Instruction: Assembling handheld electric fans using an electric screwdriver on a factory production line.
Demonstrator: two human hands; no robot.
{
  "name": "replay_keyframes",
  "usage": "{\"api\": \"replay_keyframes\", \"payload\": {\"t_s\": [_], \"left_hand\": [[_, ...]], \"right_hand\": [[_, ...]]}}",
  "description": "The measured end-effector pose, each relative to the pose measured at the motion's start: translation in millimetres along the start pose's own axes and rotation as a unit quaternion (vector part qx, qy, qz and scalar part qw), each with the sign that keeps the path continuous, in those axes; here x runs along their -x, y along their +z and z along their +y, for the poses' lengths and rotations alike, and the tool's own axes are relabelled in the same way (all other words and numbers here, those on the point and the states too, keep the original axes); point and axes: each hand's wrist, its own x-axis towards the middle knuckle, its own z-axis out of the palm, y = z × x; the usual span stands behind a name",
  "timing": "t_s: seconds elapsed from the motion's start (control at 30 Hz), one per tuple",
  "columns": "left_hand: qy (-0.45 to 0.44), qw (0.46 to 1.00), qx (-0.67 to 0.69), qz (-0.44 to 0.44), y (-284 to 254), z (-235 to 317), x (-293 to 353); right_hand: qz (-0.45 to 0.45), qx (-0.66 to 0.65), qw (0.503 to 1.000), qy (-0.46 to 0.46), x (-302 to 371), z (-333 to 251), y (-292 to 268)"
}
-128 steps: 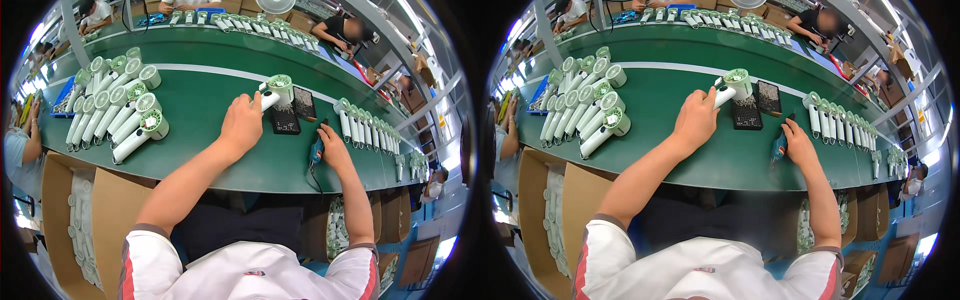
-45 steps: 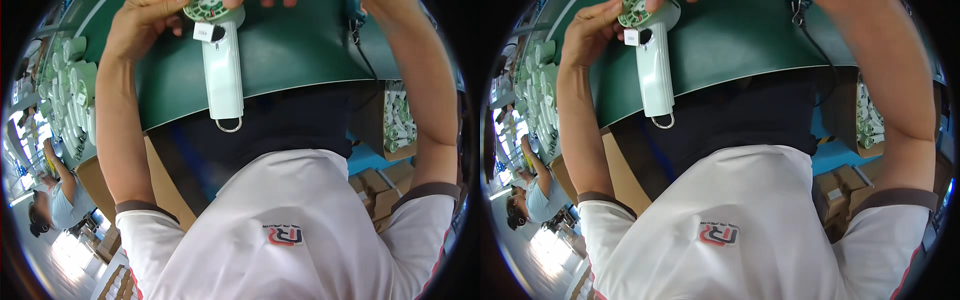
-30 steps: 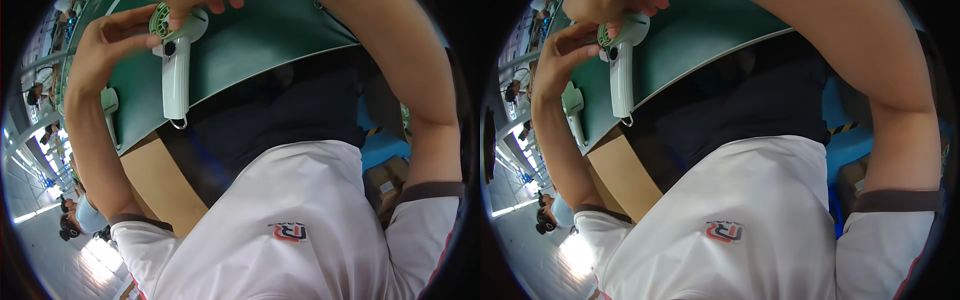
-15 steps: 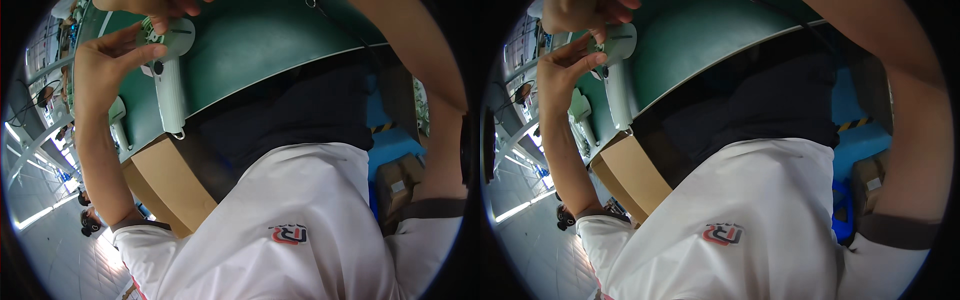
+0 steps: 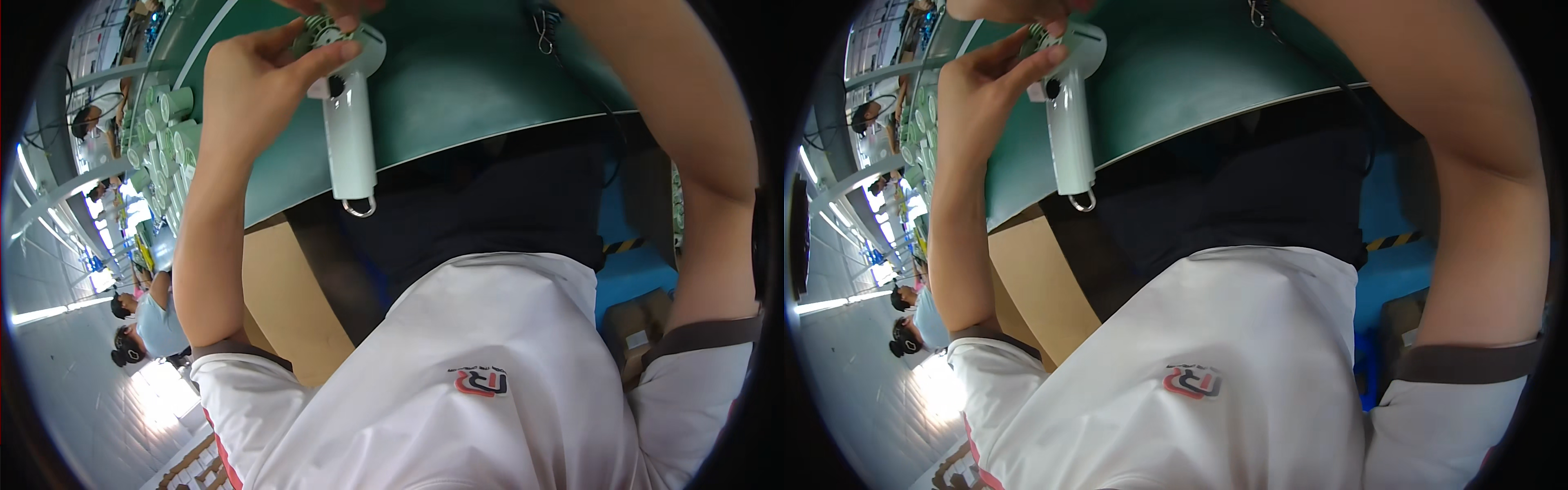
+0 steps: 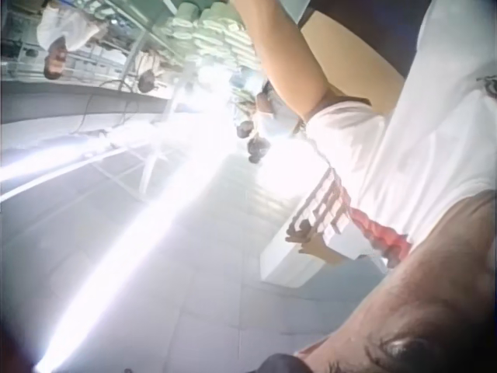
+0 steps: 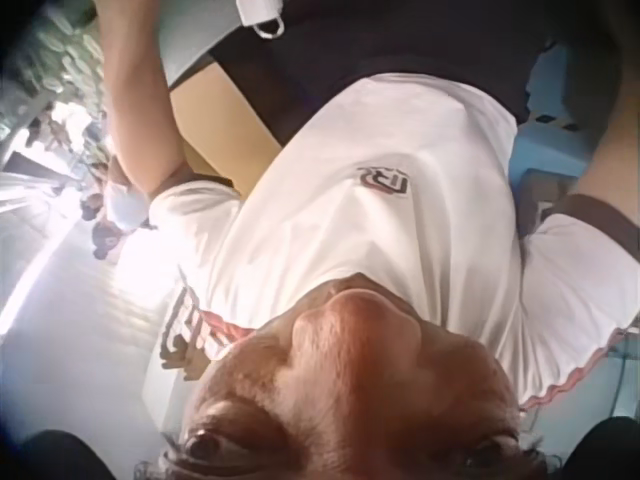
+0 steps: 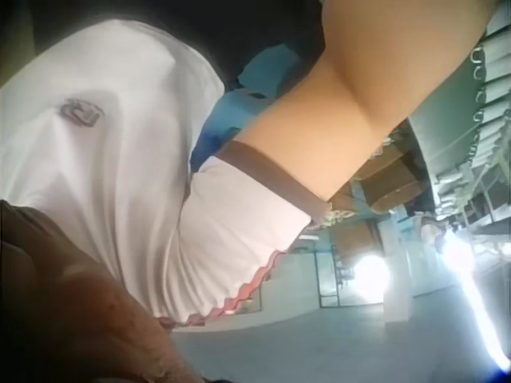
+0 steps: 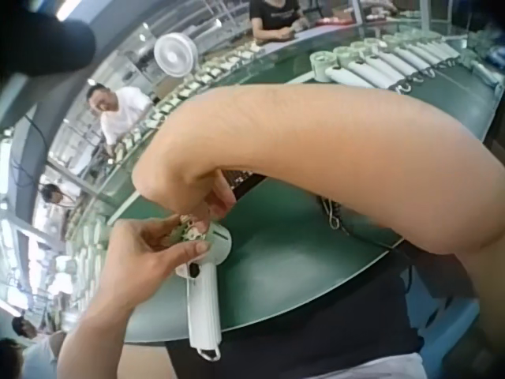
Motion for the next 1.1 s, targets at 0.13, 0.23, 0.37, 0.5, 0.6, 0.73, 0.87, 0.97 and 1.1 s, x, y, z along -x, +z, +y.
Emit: {"api": "replay_keyframes", "payload": {"t_s": [0.13, 0.23, 0.37, 0.5, 0.6, 0.73, 0.87, 0.97, 1.1], "left_hand": [[-0.084, 0.995, 0.042, -0.029, -3.2, 34.4, -6.0], [-0.126, 0.989, 0.06, -0.045, -9.8, 34.3, -4.6], [-0.01, 0.982, 0.179, -0.066, -14.2, 21.7, -6.5], [0.024, 0.934, 0.3, -0.193, -30.2, -2.0, -24.5], [0.079, 0.915, 0.3, -0.257, -34.1, -45.2, -48.1], [0.217, 0.875, 0.359, -0.242, -0.6, -88.0, -61.4], [0.242, 0.83, 0.416, -0.281, 23.3, -84.0, -77.9], [0.261, 0.81, 0.453, -0.265, 28.6, -80.9, -71.9], [0.277, 0.814, 0.451, -0.239, 31.4, -80.6, -72.1]], "right_hand": [[-0.056, 0.031, 0.998, 0.014, -9.0, -5.5, -7.0], [-0.106, 0.037, 0.993, 0.028, -22.7, -16.8, -16.7], [-0.13, 0.017, 0.991, -0.001, -33.3, -23.6, -17.3], [-0.121, 0.068, 0.99, 0.018, -31.8, -24.3, -14.0], [-0.121, 0.098, 0.987, 0.048, -31.2, -38.2, -17.2], [0.042, 0.175, 0.982, -0.058, -30.4, -39.4, 3.9], [-0.102, 0.061, 0.993, 0.015, -36.2, -34.7, -21.4], [-0.122, 0.084, 0.987, 0.061, -39.2, -36.7, -24.3], [-0.091, 0.113, 0.989, 0.021, -46.1, -23.2, -7.4]]}}
